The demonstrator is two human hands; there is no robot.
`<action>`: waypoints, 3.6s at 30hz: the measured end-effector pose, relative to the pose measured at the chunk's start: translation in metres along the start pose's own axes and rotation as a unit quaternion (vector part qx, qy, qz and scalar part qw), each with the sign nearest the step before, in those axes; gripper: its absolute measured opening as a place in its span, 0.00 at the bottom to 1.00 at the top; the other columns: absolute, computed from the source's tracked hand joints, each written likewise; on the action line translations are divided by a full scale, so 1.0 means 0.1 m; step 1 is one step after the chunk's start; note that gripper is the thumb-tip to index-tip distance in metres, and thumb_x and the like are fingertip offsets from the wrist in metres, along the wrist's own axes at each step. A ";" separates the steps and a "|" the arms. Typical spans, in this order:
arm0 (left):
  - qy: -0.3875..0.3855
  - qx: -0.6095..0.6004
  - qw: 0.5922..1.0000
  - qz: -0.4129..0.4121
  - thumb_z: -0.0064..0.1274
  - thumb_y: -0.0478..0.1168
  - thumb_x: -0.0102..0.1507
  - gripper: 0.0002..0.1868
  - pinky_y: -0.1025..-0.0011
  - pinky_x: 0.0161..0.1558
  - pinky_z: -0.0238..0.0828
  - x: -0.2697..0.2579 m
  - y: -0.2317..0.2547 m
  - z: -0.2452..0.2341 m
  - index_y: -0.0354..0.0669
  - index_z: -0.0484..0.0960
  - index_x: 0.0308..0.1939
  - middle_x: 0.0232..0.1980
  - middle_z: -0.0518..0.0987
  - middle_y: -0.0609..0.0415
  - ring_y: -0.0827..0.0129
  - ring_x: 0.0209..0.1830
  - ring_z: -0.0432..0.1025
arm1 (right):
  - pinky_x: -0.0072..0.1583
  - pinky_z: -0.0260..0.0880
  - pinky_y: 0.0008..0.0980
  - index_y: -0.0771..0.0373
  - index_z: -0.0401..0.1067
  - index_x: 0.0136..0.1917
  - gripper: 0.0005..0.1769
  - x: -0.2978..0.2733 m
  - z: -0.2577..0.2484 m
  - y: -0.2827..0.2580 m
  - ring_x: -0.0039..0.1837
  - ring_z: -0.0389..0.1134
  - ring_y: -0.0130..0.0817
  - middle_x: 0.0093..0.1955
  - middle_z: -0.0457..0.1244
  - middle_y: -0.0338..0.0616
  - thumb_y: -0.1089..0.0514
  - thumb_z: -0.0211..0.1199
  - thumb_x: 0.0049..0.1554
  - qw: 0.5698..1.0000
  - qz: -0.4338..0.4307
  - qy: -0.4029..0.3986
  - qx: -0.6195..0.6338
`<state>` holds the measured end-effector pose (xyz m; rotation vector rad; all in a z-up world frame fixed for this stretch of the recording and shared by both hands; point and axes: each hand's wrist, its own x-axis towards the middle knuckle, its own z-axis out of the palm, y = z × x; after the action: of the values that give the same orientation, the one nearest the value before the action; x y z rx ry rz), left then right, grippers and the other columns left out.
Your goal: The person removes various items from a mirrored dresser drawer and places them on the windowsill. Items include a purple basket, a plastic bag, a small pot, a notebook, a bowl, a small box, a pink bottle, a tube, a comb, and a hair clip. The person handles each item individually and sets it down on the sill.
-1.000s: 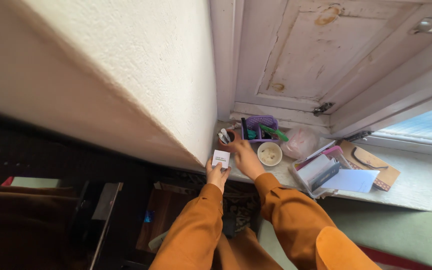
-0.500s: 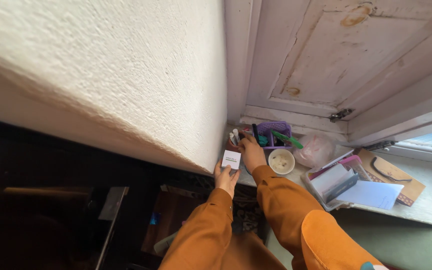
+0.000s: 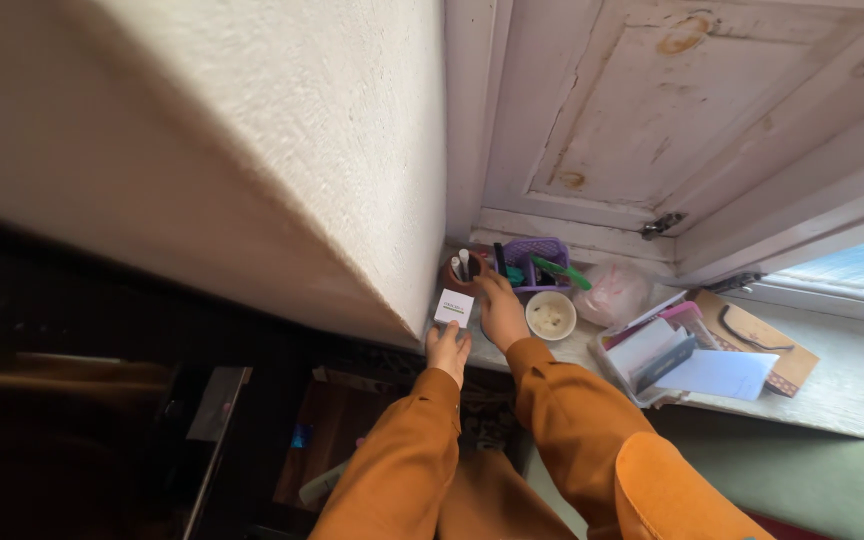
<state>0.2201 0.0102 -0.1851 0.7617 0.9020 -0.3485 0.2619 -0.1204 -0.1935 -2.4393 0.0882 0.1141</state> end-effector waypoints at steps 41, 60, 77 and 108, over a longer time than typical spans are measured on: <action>0.169 -0.103 0.972 0.126 0.51 0.41 0.65 0.18 0.62 0.68 0.60 -1.69 -0.23 -2.89 0.56 0.81 0.59 0.61 0.80 0.56 0.64 0.67 0.70 | 0.63 0.72 0.44 0.53 0.78 0.61 0.20 -3.13 0.83 -1.91 0.65 0.68 0.47 0.67 0.60 0.52 0.65 0.51 0.63 0.943 0.046 -0.085 0.318; 0.155 0.054 0.974 0.157 0.61 0.42 0.62 0.25 0.56 0.66 0.66 -0.95 -0.35 -4.14 0.48 0.78 0.64 0.62 0.79 0.46 0.55 0.62 0.75 | 0.64 0.71 0.44 0.45 0.77 0.60 0.17 -3.21 1.63 -1.31 0.63 0.70 0.45 0.60 0.68 0.45 0.57 0.59 0.59 0.983 0.076 -0.071 0.152; 0.168 0.290 0.902 0.272 0.59 0.34 0.59 0.23 0.61 0.57 0.74 1.01 -1.24 -4.76 0.47 0.80 0.59 0.53 0.84 0.44 0.56 0.53 0.78 | 0.65 0.71 0.50 0.49 0.62 0.68 0.27 -2.29 3.45 -0.40 0.64 0.67 0.59 0.65 0.60 0.47 0.57 0.63 0.57 0.959 -0.129 -0.213 -0.137; 0.181 0.428 0.859 0.216 0.51 0.51 0.63 0.26 0.73 0.71 0.62 -0.18 -0.67 -3.70 0.91 0.72 0.63 0.70 0.71 0.81 0.83 0.68 0.69 | 0.59 0.72 0.57 0.43 0.67 0.56 0.12 -2.59 1.35 -1.61 0.57 0.71 0.59 0.52 0.69 0.52 0.56 0.56 0.58 0.988 -0.073 -0.134 0.028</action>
<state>-0.0411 0.2304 -0.3432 1.8741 0.8768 -0.1946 0.0116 0.0986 -0.1665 -2.3417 -0.2024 0.3662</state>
